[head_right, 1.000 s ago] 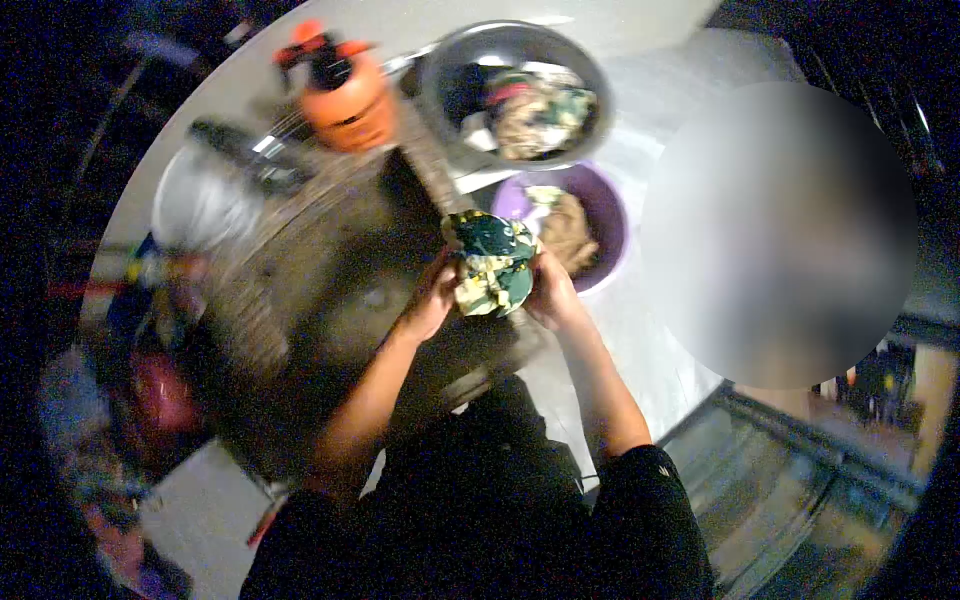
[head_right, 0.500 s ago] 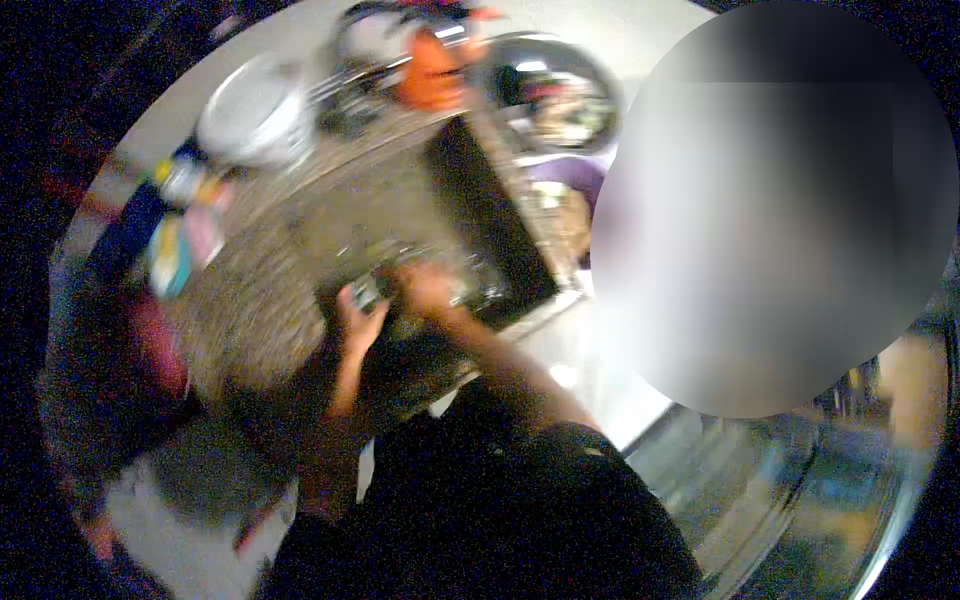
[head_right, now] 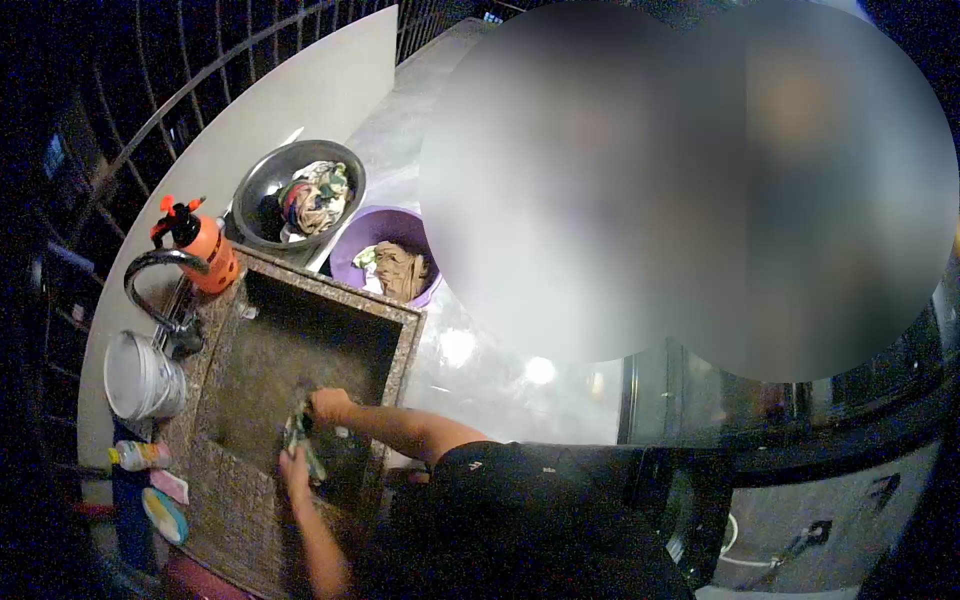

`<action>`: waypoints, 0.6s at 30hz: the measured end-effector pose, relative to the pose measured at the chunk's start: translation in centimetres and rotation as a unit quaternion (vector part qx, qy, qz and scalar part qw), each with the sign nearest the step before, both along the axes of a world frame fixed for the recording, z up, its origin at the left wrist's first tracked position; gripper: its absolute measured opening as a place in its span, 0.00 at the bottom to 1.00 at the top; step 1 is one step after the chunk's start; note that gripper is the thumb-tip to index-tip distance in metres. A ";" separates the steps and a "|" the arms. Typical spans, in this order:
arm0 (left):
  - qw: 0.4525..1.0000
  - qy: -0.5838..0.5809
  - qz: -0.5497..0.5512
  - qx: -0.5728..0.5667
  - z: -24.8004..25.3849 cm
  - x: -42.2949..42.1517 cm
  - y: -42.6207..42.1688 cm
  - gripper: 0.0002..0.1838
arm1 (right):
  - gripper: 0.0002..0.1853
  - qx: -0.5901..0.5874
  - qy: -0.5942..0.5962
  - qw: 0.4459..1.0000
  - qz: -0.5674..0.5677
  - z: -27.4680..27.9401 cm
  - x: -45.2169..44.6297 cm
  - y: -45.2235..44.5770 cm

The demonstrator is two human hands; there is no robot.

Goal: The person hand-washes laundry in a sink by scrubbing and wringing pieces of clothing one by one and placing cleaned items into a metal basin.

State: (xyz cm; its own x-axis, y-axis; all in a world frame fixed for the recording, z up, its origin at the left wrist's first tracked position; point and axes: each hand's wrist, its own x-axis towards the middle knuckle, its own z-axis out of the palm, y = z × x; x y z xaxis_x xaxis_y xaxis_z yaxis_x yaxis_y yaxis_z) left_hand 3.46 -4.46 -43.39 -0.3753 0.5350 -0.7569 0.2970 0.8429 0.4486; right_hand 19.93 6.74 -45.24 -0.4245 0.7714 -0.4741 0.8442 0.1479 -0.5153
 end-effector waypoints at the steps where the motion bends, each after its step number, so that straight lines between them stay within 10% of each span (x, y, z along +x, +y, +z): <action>1: 0.995 0.063 0.014 0.070 0.4 -0.8 -0.4 0.37 | 0.20 0.018 0.013 1.000 -0.010 0.4 0.5 0.8; 7: 0.914 0.066 -0.008 0.401 -1.0 -3.8 -0.9 0.14 | 0.18 0.166 0.169 0.967 -0.097 2.6 3.4 2.1; 11: 0.904 0.126 0.079 0.401 1.8 -0.4 -2.4 0.11 | 0.18 0.173 0.009 0.984 0.046 -10.2 5.9 4.8; 18: 0.837 0.082 0.154 0.519 12.4 1.8 -0.2 0.10 | 0.18 0.128 0.380 0.916 0.035 5.9 7.7 5.8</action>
State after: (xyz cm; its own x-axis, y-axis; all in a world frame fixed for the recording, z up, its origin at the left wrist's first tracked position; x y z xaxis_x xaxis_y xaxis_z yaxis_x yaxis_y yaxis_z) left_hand 5.26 -4.61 -30.98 -0.6702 0.7305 0.1311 0.2663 0.0718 0.9612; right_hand 27.68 12.59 -39.38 -0.6101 0.7737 0.1708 0.2405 0.3862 -0.8905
